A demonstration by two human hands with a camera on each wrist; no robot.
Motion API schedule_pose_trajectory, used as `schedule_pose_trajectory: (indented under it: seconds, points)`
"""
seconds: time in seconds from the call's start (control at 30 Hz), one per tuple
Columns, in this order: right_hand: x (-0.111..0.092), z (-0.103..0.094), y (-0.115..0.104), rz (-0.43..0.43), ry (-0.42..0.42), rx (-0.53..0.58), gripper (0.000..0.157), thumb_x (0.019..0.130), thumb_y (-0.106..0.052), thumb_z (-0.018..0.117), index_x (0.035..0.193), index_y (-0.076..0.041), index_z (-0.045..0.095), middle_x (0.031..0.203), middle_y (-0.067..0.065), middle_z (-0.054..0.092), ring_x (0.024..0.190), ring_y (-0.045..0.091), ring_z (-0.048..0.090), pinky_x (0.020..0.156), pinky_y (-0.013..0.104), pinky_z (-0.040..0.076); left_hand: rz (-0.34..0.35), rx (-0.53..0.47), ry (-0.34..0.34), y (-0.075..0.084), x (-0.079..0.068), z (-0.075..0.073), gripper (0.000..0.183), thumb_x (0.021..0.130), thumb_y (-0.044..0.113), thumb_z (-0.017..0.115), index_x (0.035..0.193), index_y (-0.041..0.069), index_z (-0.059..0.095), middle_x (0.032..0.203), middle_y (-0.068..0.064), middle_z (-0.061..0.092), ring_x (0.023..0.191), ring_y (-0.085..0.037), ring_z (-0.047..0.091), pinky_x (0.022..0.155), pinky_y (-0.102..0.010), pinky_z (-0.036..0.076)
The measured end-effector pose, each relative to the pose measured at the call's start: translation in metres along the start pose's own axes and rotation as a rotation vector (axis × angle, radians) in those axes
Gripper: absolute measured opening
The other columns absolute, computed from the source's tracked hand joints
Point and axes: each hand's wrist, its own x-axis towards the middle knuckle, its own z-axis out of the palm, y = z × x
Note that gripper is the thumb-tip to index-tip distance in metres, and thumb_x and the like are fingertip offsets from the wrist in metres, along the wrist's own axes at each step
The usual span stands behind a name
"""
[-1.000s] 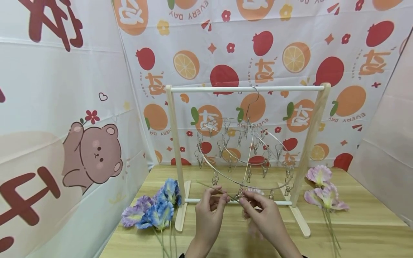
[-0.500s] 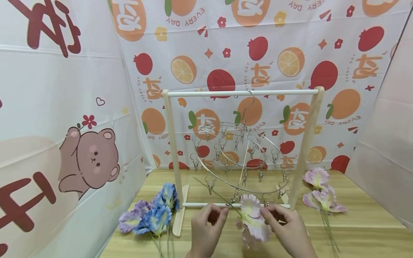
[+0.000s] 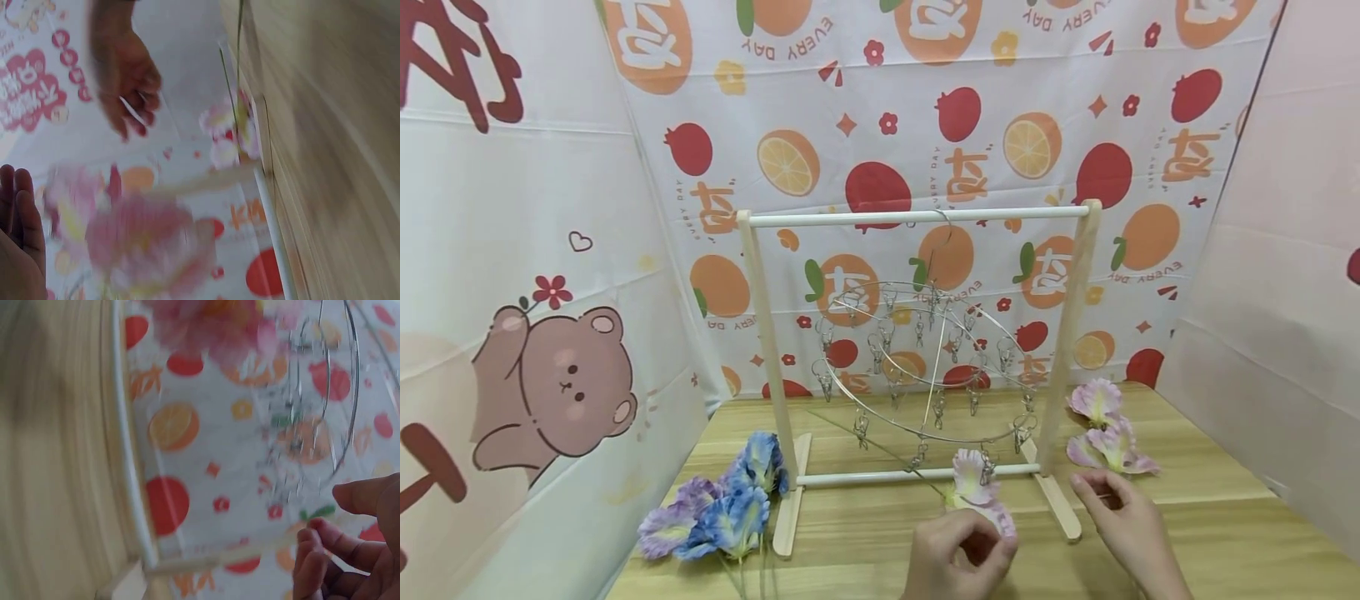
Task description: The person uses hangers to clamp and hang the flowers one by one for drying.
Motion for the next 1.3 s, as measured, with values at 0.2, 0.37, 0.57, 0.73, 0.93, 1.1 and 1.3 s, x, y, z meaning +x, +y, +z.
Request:
schedule_pose_trajectory:
  seconds: [0.2, 0.37, 0.57, 0.73, 0.93, 1.1, 1.3]
  points:
    - [0.007, -0.011, 0.031, 0.029, -0.050, -0.075, 0.046, 0.096, -0.042, 0.054, 0.113, 0.000, 0.064, 0.106, 0.016, 0.069, 0.086, 0.010, 0.062, 0.066, 0.017, 0.049, -0.072, -0.052, -0.073, 0.015, 0.006, 0.029, 0.009, 0.088, 0.013, 0.067, 0.079, 0.012, 0.066, 0.063, 0.004, 0.068, 0.053, 0.010, 0.054, 0.056, 0.006, 0.043]
    - [0.012, -0.019, 0.052, 0.097, -0.102, -0.084, 0.055, 0.097, -0.044, 0.051, 0.119, 0.006, 0.057, 0.111, 0.024, 0.066, 0.095, 0.030, 0.065, 0.069, 0.031, 0.055, -0.151, -0.062, -0.173, 0.022, 0.011, 0.054, 0.009, 0.091, 0.016, 0.064, 0.083, 0.014, 0.067, 0.065, 0.006, 0.067, 0.056, 0.013, 0.052, 0.056, 0.006, 0.042]
    - [0.014, -0.023, 0.070, 0.107, -0.115, -0.115, 0.052, 0.098, -0.038, 0.050, 0.119, 0.009, 0.056, 0.114, 0.029, 0.063, 0.101, 0.039, 0.063, 0.075, 0.042, 0.055, -0.197, -0.041, -0.237, 0.016, 0.013, 0.091, 0.013, 0.093, 0.020, 0.061, 0.085, 0.012, 0.067, 0.070, 0.004, 0.069, 0.056, 0.012, 0.053, 0.057, 0.007, 0.040]
    - [0.014, -0.024, 0.083, 0.121, -0.138, -0.117, 0.051, 0.098, -0.034, 0.051, 0.120, 0.011, 0.054, 0.114, 0.031, 0.063, 0.099, 0.040, 0.063, 0.074, 0.042, 0.056, -0.219, 0.093, -0.305, 0.003, 0.008, 0.120, 0.010, 0.093, 0.024, 0.062, 0.086, 0.018, 0.066, 0.073, 0.011, 0.068, 0.055, 0.016, 0.051, 0.055, 0.008, 0.036]
    - [0.015, -0.022, 0.093, 0.136, -0.162, -0.083, 0.045, 0.096, -0.023, 0.053, 0.119, 0.016, 0.052, 0.106, 0.030, 0.064, 0.081, 0.023, 0.066, 0.064, 0.031, 0.057, -0.479, 0.082, -0.424, -0.013, 0.006, 0.150, 0.003, 0.089, 0.023, 0.066, 0.091, 0.020, 0.067, 0.075, 0.013, 0.068, 0.054, 0.019, 0.045, 0.050, 0.005, 0.037]
    - [0.017, -0.016, 0.098, 0.137, -0.152, -0.072, 0.041, 0.095, -0.021, 0.054, 0.115, 0.015, 0.055, 0.097, 0.023, 0.068, 0.071, 0.013, 0.062, 0.057, 0.024, 0.052, -0.760, -0.027, -0.423, -0.024, 0.006, 0.172, 0.005, 0.084, 0.017, 0.069, 0.088, 0.019, 0.066, 0.073, 0.012, 0.068, 0.054, 0.013, 0.045, 0.049, -0.002, 0.037]
    - [0.018, -0.012, 0.100, 0.137, -0.137, -0.070, 0.034, 0.094, -0.019, 0.056, 0.109, 0.011, 0.059, 0.089, 0.014, 0.070, 0.065, 0.008, 0.058, 0.052, 0.020, 0.049, -0.848, 0.078, -0.452, -0.037, 0.004, 0.192, 0.013, 0.082, 0.015, 0.070, 0.094, 0.017, 0.067, 0.069, 0.013, 0.063, 0.057, 0.006, 0.048, 0.050, -0.006, 0.036]
